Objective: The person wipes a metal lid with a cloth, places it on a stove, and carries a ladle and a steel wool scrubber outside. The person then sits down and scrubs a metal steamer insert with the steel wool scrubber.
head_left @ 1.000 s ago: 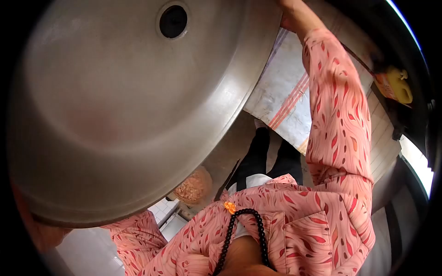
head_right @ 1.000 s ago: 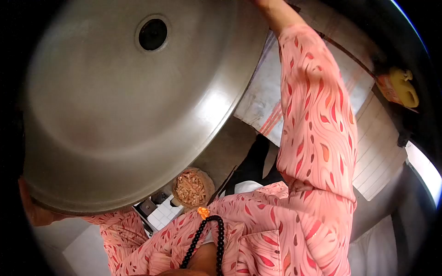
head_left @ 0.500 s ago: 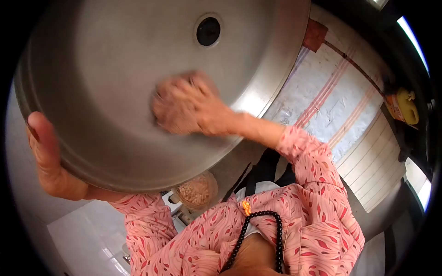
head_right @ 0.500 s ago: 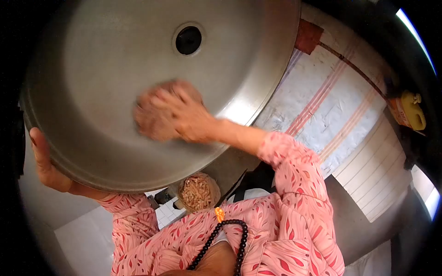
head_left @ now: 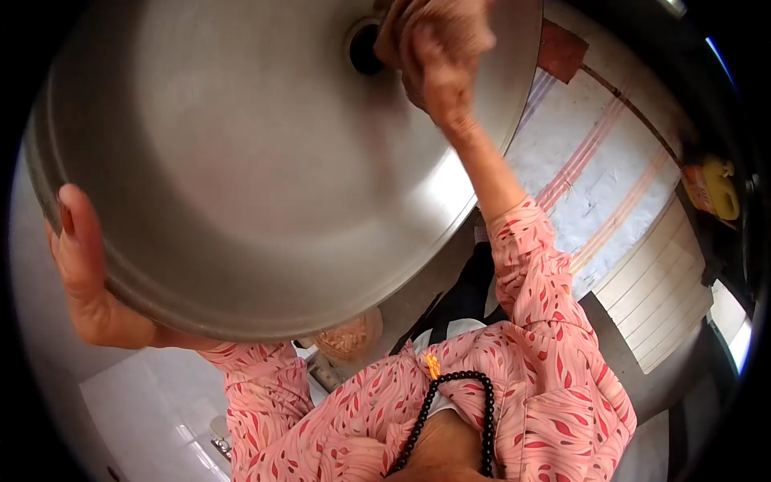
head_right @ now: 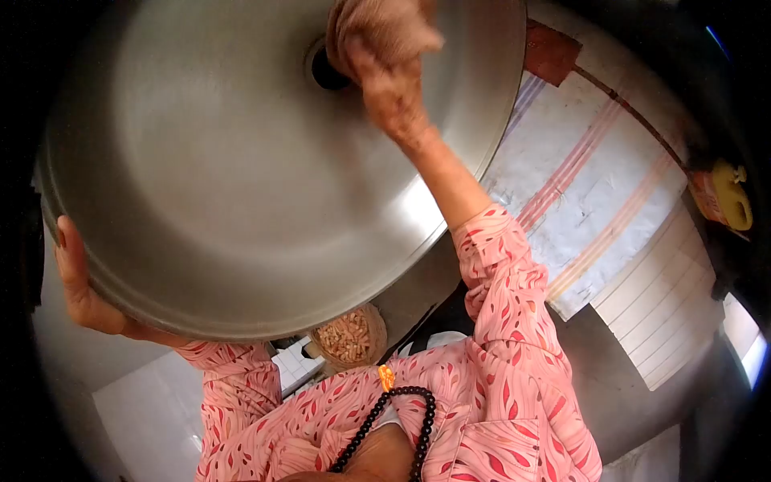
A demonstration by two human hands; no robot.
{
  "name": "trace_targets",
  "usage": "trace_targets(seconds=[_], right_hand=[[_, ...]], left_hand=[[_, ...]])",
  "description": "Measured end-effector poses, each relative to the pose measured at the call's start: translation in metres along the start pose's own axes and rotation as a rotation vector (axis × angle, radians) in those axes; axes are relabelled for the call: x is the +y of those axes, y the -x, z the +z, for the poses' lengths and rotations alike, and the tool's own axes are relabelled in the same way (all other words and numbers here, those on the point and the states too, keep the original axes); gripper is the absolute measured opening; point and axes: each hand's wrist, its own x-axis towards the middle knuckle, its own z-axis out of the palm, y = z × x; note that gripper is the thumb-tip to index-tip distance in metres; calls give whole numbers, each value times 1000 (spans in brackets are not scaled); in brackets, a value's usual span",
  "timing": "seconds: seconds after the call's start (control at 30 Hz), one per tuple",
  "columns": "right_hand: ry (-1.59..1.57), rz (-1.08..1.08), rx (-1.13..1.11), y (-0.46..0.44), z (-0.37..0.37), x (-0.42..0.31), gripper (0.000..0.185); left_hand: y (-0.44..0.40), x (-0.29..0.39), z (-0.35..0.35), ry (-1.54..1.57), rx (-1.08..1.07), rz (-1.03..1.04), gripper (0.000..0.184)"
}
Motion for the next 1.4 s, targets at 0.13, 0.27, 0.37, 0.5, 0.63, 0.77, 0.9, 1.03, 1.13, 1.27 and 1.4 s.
trace_targets(seconds=[0.13, 0.27, 0.37, 0.5, 0.63, 0.77, 0.9, 1.03, 1.13, 1.27, 1.4], right_hand=[[113, 6, 87, -39, -20, -9, 21], [731, -124, 16, -29, -17, 37, 28], [794, -343, -3, 31, -5, 80, 35], [530, -194, -422, 159, 14, 71, 35], [275, -550, -718, 136, 60, 34, 36], [831, -932, -1021, 16, 113, -66, 41], [1471, -967, -374, -104, 92, -20, 61], [1169, -705, -65, -199, -34, 136, 66], [1248, -370, -291, -110, -118, 191, 46], [330, 361, -108, -35, -112, 137, 37], [276, -90, -242, -37, -10, 15, 35]], left_hand=[[0, -5, -13, -19, -7, 38, 51], [1, -11, -19, -51, -26, 43, 55], [3, -22, -18, -89, -54, 40, 59], [10, -35, -16, -79, -88, 3, 63], [19, -36, -11, -21, -102, -52, 68], [33, -36, -5, 74, -103, -107, 74], [48, -22, 13, 233, -42, -139, 82], [51, -17, 23, 189, -5, -164, 88], [46, -9, 25, 155, -43, -174, 89], [30, -10, 16, 142, -84, -174, 88], [25, -11, 2, 73, -93, -198, 87]])
